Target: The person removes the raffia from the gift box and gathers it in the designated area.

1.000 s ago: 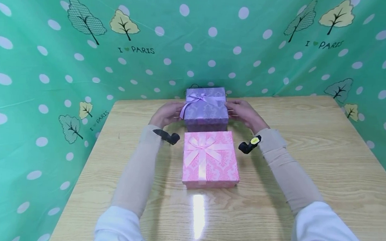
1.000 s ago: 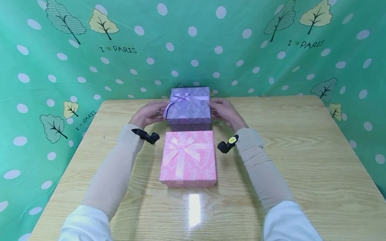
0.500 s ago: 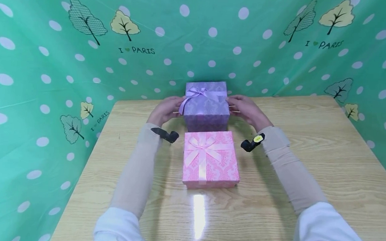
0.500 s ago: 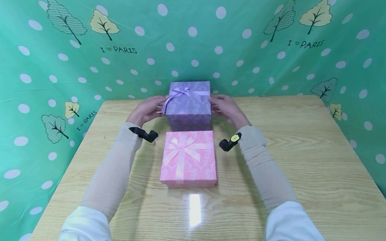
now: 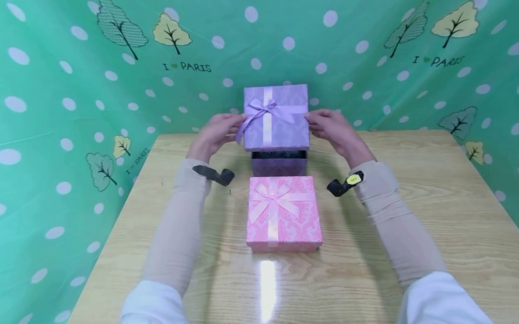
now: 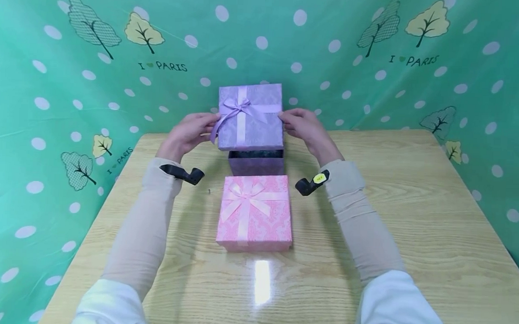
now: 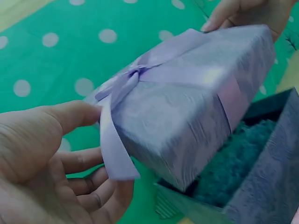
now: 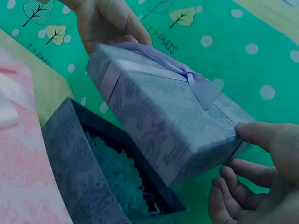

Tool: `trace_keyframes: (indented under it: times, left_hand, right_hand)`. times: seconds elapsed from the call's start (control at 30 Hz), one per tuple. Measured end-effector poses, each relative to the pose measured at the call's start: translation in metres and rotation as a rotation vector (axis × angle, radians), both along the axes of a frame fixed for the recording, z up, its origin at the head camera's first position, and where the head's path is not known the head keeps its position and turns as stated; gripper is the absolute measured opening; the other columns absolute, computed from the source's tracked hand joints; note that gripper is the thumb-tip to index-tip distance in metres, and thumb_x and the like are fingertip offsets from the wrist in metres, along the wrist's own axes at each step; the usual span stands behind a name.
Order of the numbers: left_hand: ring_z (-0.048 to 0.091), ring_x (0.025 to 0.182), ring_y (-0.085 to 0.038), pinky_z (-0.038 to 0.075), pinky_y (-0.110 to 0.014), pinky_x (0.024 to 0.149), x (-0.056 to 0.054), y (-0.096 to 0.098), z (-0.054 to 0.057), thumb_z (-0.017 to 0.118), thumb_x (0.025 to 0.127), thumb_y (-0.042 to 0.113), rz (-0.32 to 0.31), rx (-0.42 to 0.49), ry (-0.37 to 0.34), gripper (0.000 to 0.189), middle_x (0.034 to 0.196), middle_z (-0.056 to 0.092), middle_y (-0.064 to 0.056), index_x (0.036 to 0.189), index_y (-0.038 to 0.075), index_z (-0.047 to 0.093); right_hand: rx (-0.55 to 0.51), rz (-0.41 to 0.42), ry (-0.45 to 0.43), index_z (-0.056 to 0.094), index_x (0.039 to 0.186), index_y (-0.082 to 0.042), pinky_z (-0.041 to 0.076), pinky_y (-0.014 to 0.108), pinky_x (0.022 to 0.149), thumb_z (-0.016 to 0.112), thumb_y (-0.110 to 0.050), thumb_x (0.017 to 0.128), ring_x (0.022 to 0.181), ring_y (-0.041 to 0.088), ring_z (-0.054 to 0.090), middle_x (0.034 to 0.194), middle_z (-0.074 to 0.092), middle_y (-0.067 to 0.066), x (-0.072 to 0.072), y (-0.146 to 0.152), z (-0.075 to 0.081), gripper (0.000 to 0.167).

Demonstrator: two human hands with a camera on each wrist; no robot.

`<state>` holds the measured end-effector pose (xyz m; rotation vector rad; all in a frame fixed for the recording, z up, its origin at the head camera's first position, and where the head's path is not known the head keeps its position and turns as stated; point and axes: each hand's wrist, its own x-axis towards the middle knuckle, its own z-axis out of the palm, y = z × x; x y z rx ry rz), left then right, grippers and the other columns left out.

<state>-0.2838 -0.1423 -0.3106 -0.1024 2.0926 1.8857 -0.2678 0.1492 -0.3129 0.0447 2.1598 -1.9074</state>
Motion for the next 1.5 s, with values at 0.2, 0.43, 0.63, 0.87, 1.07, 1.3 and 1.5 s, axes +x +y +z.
trace_keyframes:
  times: [0.2,0.43,0.63,0.87,1.07,1.3,1.5]
  left_hand:
    - [0.054,0.118,-0.023,0.045,-0.036,0.105,0.008,-0.018,0.009,0.063,0.093,0.018,-0.015,0.016,0.114,0.05,0.132,0.053,-0.011,0.139,0.006,0.046]
    - [0.064,0.089,-0.018,0.053,-0.033,0.092,0.016,-0.044,0.0,0.063,0.092,0.01,0.009,0.116,0.18,0.05,0.106,0.064,-0.007,0.139,0.013,0.049]
    - [0.064,0.098,-0.018,0.053,-0.029,0.089,0.019,-0.063,-0.002,0.05,0.1,0.025,0.032,0.266,0.124,0.041,0.115,0.063,-0.007,0.14,0.018,0.048]
    - [0.059,0.108,-0.016,0.05,-0.027,0.095,0.021,-0.082,-0.001,0.053,0.098,0.027,0.065,0.326,0.057,0.047,0.136,0.049,-0.011,0.142,0.015,0.043]
    - [0.062,0.099,-0.013,0.053,-0.024,0.089,0.025,-0.107,-0.008,0.053,0.099,0.018,0.04,0.312,0.01,0.052,0.126,0.055,-0.007,0.145,0.007,0.033]
    - [0.065,0.085,-0.01,0.054,-0.024,0.087,0.03,-0.135,-0.021,0.047,0.101,0.015,-0.02,0.301,-0.025,0.048,0.108,0.068,-0.004,0.143,-0.003,0.033]
    - [0.067,0.087,-0.013,0.055,-0.025,0.084,0.032,-0.15,-0.03,0.046,0.101,0.014,-0.005,0.315,-0.047,0.03,0.102,0.07,-0.005,0.126,0.001,0.053]
  right_hand:
    - [0.0,-0.022,0.082,0.05,0.137,-0.018,0.048,0.026,0.079,0.066,-0.034,0.09,0.091,0.015,0.052,0.111,0.056,-0.001,0.006,-0.01,0.01,0.052]
    - [-0.105,0.021,0.152,0.049,0.14,-0.026,0.055,0.022,0.07,0.065,-0.017,0.091,0.084,0.018,0.066,0.101,0.068,0.008,0.012,-0.032,0.014,0.052]
    - [-0.139,0.036,0.109,0.052,0.137,-0.031,0.056,0.021,0.072,0.054,-0.018,0.098,0.084,0.016,0.066,0.109,0.065,0.013,0.011,-0.054,0.011,0.041]
    - [-0.236,0.03,0.025,0.053,0.135,-0.024,0.058,0.028,0.08,0.055,-0.025,0.098,0.08,0.016,0.065,0.109,0.061,0.011,0.008,-0.083,0.006,0.037]
    - [-0.27,0.083,-0.051,0.042,0.141,-0.025,0.056,0.033,0.088,0.059,-0.021,0.096,0.095,0.022,0.065,0.131,0.055,0.019,0.007,-0.102,0.0,0.049]
    - [-0.214,0.106,-0.118,0.038,0.146,-0.019,0.056,0.03,0.087,0.061,-0.019,0.094,0.108,0.023,0.062,0.128,0.057,0.01,0.003,-0.127,-0.007,0.057]
    - [-0.205,0.09,-0.161,0.038,0.146,-0.015,0.056,0.032,0.09,0.061,-0.012,0.094,0.114,0.026,0.06,0.13,0.057,0.012,0.0,-0.149,-0.014,0.057]
